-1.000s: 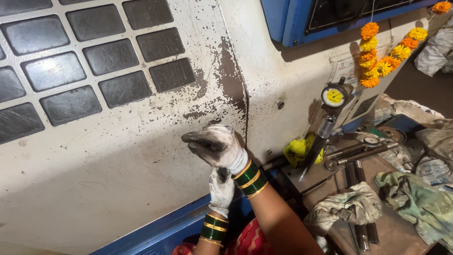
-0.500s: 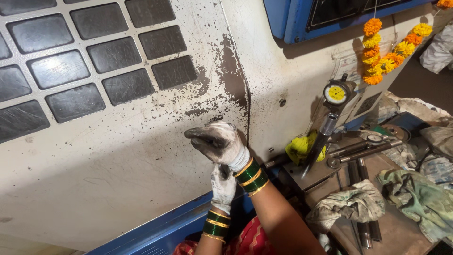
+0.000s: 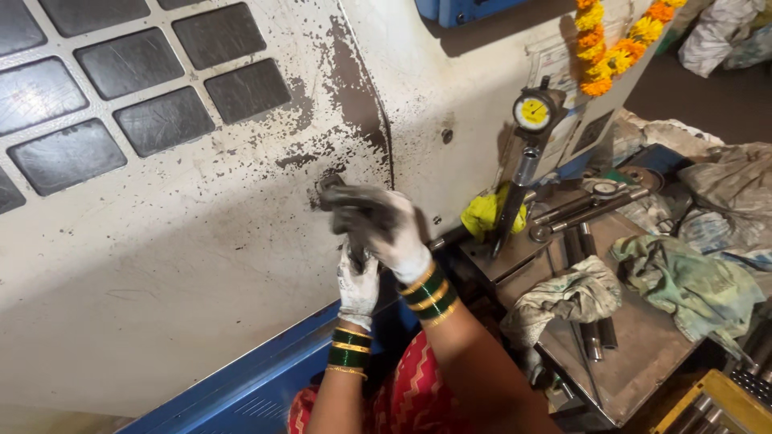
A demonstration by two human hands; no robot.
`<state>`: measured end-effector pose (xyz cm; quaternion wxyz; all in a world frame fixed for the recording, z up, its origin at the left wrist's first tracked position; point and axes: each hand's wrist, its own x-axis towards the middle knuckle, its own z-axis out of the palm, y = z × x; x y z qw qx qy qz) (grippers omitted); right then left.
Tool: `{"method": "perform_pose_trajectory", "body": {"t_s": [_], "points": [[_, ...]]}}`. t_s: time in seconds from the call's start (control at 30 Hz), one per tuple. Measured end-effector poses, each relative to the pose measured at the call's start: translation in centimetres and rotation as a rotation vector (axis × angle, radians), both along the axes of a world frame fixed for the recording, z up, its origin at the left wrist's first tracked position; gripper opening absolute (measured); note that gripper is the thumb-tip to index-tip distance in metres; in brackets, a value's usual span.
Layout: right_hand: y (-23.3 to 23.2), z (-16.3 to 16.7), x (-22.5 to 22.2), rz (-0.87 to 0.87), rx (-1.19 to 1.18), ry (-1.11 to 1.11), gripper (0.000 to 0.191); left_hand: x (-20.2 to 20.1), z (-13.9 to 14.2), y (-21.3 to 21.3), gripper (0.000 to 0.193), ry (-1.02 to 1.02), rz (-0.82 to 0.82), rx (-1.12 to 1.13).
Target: The person operates a lathe machine by turning a handle to open the door, then uses a tool to adjust a component inside the machine. They repeatedly open and close the door while making adjustments.
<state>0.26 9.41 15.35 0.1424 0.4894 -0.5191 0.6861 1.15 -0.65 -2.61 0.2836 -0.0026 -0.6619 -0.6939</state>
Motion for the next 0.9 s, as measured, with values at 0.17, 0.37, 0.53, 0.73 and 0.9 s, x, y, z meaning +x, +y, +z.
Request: {"method": "perform_pose_trajectory", "body": {"t_s": [0.17, 0.37, 0.53, 0.73, 0.9], "points": [[6.6, -4.5, -0.1, -0.384, -0.252, -0.037, 0.046, 0.0, -0.1, 0.3, 0.042, -0.034, 0.040, 0.031], [14.0, -11.1, -2.6, -0.892, -0.520, -0.165, 0.055, 0.1, 0.8, 0.7, 0.022, -0.026, 0.080, -0.024], [17.8, -15.7, -4.6, -1.082, -0.188, -0.235, 0.095, 0.7, 2.0, 1.0, 0.016, -0.110, 0.182, -0.135], [18.4, -20.2, -6.4, -1.206, 0.211, -0.395, 0.083, 1.0, 2.1, 0.9, 0.017, -0.092, 0.184, -0.139], [18.9, -21.6, -7.8, -1.499, 0.585, -0.299, 0.088, 0.9, 2.0, 0.9, 0.019, -0.037, 0.133, -0.087]]}}
